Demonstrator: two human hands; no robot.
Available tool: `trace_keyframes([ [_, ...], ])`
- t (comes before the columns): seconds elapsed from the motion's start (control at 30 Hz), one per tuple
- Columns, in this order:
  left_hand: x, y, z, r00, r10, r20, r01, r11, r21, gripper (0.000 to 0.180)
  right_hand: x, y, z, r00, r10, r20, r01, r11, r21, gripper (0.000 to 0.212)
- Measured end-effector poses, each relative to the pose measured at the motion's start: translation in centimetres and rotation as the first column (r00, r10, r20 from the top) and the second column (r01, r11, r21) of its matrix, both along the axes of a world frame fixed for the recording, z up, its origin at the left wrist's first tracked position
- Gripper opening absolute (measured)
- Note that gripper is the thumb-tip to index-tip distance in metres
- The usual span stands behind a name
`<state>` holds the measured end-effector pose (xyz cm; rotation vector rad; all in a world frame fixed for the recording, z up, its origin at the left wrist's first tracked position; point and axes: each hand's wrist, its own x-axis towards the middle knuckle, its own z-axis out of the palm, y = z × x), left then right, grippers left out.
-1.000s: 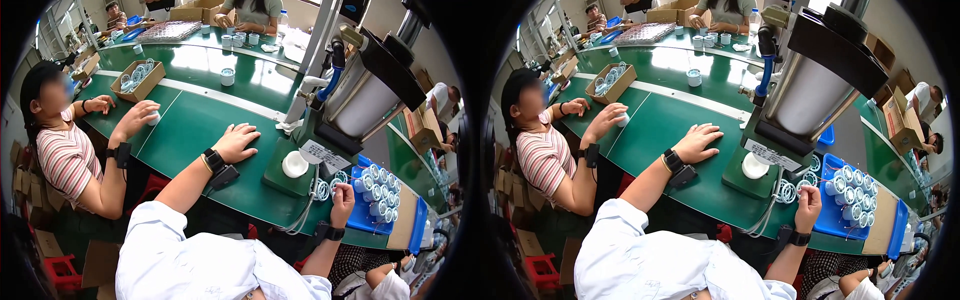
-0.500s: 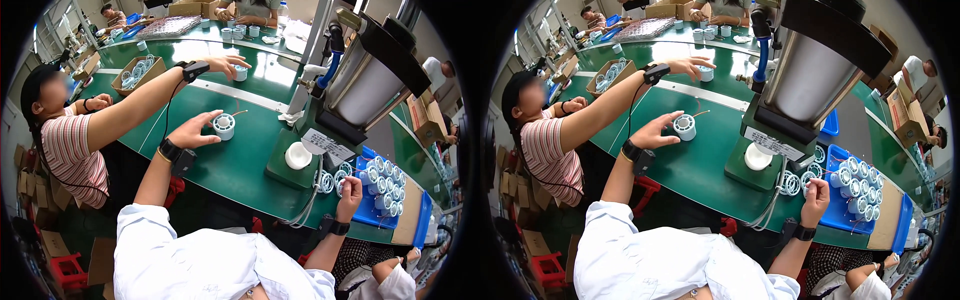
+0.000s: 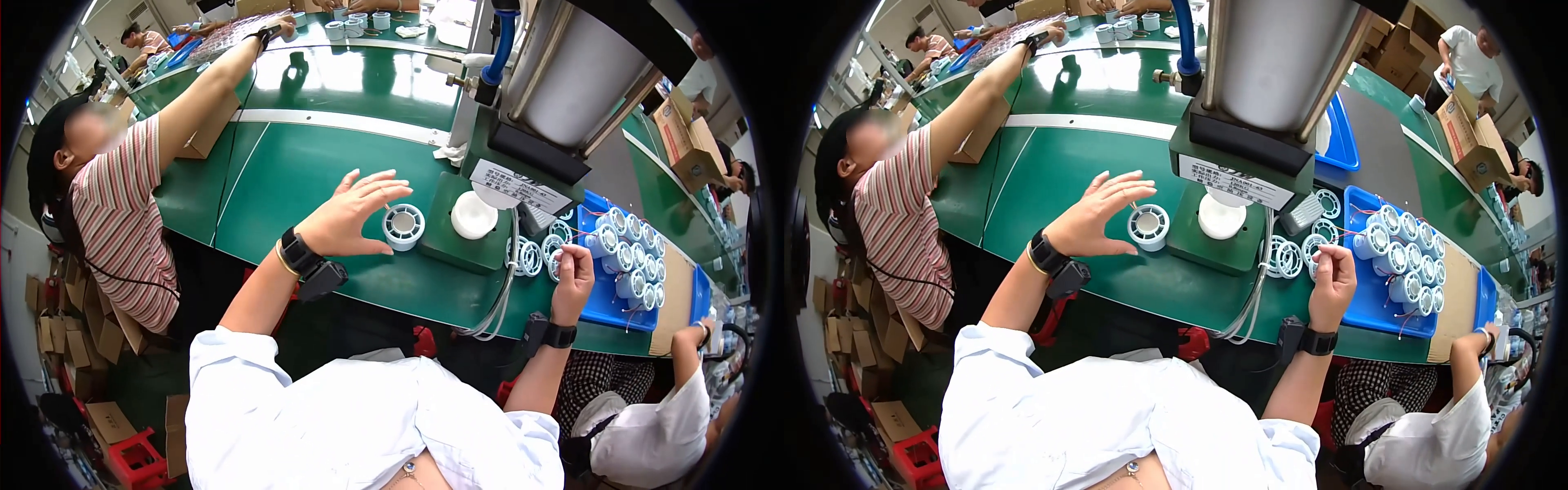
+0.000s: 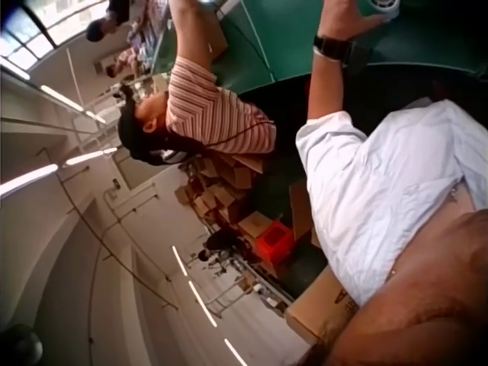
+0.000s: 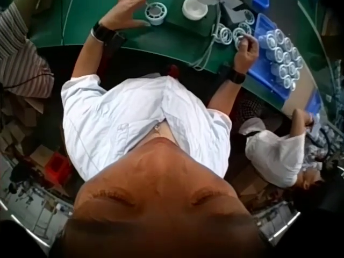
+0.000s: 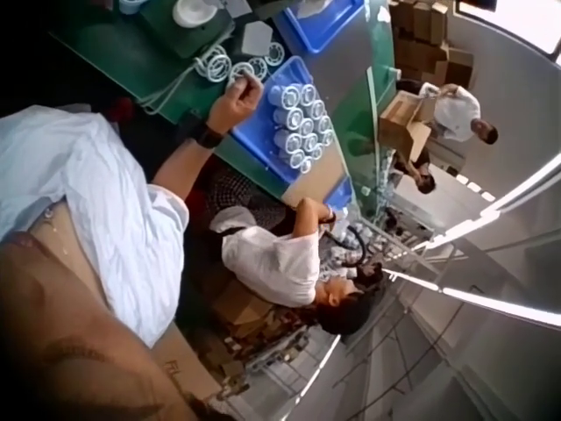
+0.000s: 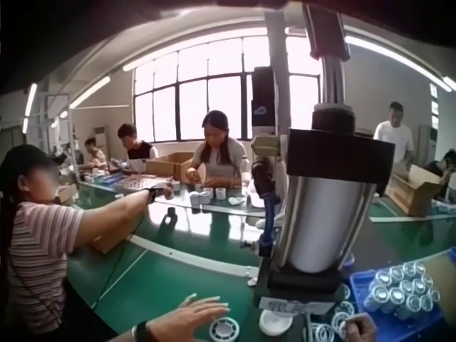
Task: The person picks up a white component from a tray, places it into a press machine, and operates the press. They then remove the component and place it back onto the blue tray.
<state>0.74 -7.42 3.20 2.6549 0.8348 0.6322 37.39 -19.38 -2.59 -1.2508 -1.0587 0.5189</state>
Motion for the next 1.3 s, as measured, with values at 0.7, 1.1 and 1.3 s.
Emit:
trace_keyframes([
  [0.7, 7.1, -0.9, 0.8, 0.931, 0.146, 0.335, -0.128, 0.989, -0.075, 0.062, 0.0, -0.2, 0.1, 1.0, -0.018, -0.001, 0.018, 1.0, 0.026, 0.008],
  [1.1, 10.9, 0.2, 2.3, 0.949, 0.147, 0.28, -0.02, 0.912, -0.411, 0.06, -0.2, 0.6, 1.2, 0.996, 0.089, -0.006, -0.089, 0.993, -0.074, 0.009],
  [1.3, 11.0, 1.1, 0.3, 0.97, 0.137, 0.201, -0.056, 0.93, -0.364, 0.053, -0.9, 3.4, 4.1, 0.673, 0.058, 0.737, -0.002, 0.997, -0.076, 0.018],
])
